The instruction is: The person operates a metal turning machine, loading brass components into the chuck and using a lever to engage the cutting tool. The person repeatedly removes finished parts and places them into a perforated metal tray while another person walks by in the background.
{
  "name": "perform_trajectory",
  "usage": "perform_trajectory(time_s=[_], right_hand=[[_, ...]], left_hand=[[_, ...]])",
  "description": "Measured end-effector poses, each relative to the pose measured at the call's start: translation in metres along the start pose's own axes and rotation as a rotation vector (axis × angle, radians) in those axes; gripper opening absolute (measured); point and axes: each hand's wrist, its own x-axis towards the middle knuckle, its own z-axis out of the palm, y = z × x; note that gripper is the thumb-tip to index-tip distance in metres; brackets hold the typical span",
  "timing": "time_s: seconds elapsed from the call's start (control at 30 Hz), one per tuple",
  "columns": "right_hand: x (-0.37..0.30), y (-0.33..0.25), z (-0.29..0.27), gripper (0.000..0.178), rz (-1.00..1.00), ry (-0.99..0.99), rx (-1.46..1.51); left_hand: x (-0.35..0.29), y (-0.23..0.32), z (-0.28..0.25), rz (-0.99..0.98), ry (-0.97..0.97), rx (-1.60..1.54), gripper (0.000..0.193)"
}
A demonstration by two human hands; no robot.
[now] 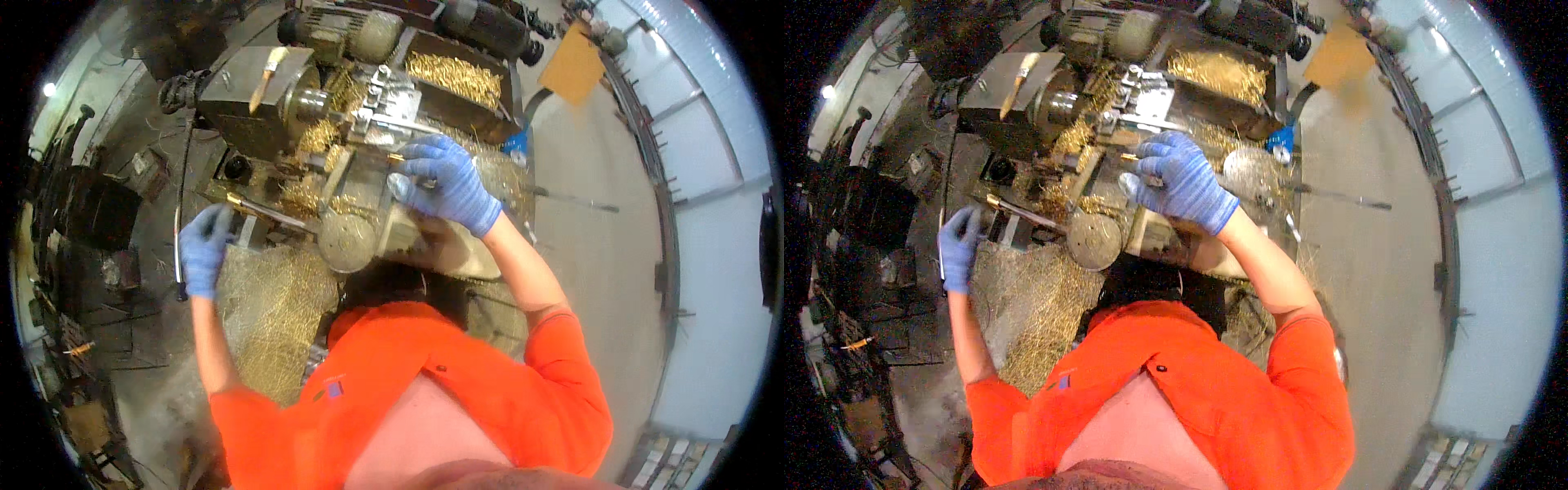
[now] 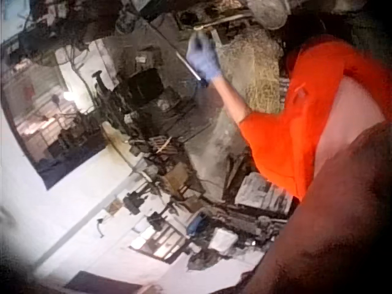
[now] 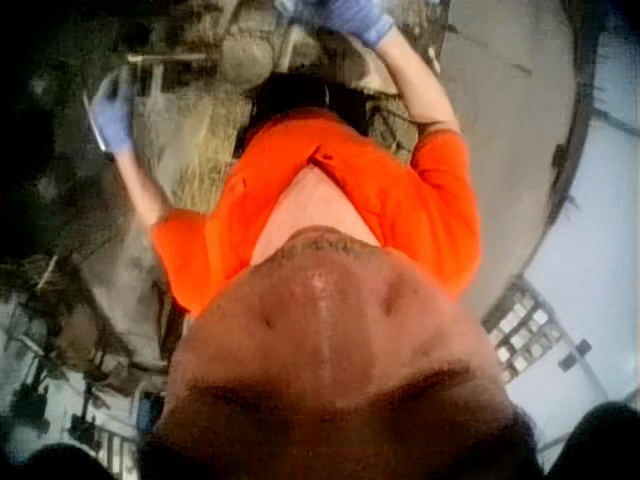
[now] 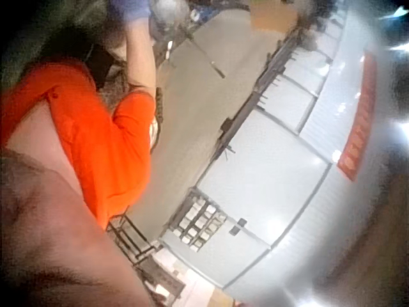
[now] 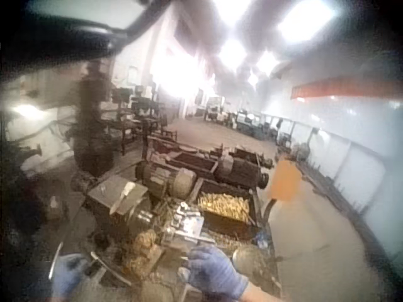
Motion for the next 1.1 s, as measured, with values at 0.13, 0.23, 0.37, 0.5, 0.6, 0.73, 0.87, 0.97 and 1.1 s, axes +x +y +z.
perform_trajectory(time_s=[0.13,0.23,0.37,0.5,0.6,0.73,0.87,0.97,1.1], right_hand=[[-0.037,-0.018,-0.005,0.018,0.049,0.1,0.106],[-0.061,-0.024,-0.01,0.019,0.164,0.155,0.215],[-0.091,-0.02,-0.011,0.019,0.312,0.228,0.348],[-0.106,-0.014,-0.004,0.018,0.356,0.282,0.499],[-0.108,-0.014,-0.007,0.018,0.418,0.247,0.588],[-0.108,-0.013,-0.011,0.019,0.342,0.19,0.43],[-0.1,-0.016,-0.023,0.02,0.22,0.09,0.156],[-0.096,-0.026,-0.032,0.019,0.255,0.137,0.221],[-0.101,-0.037,-0.027,0.026,0.354,0.151,0.454]], left_hand=[[-0.001,0.085,0.095,0.171,-0.484,-0.342,0.04],[-0.009,0.116,0.156,0.191,-0.793,-0.563,0.044],[-0.018,0.123,0.195,0.111,-0.831,-0.416,0.038],[-0.029,0.122,0.211,0.121,-0.852,-0.452,0.029],[-0.033,0.124,0.207,0.077,-0.882,-0.525,0.028],[-0.036,0.116,0.205,0.07,-0.901,-0.508,0.026],[-0.037,0.107,0.213,0.117,-0.892,-0.333,0.023],[-0.04,0.105,0.214,-0.059,-0.924,-0.645,0.025],[-0.051,0.088,0.219,-0.261,-0.932,-0.979,0.029]])
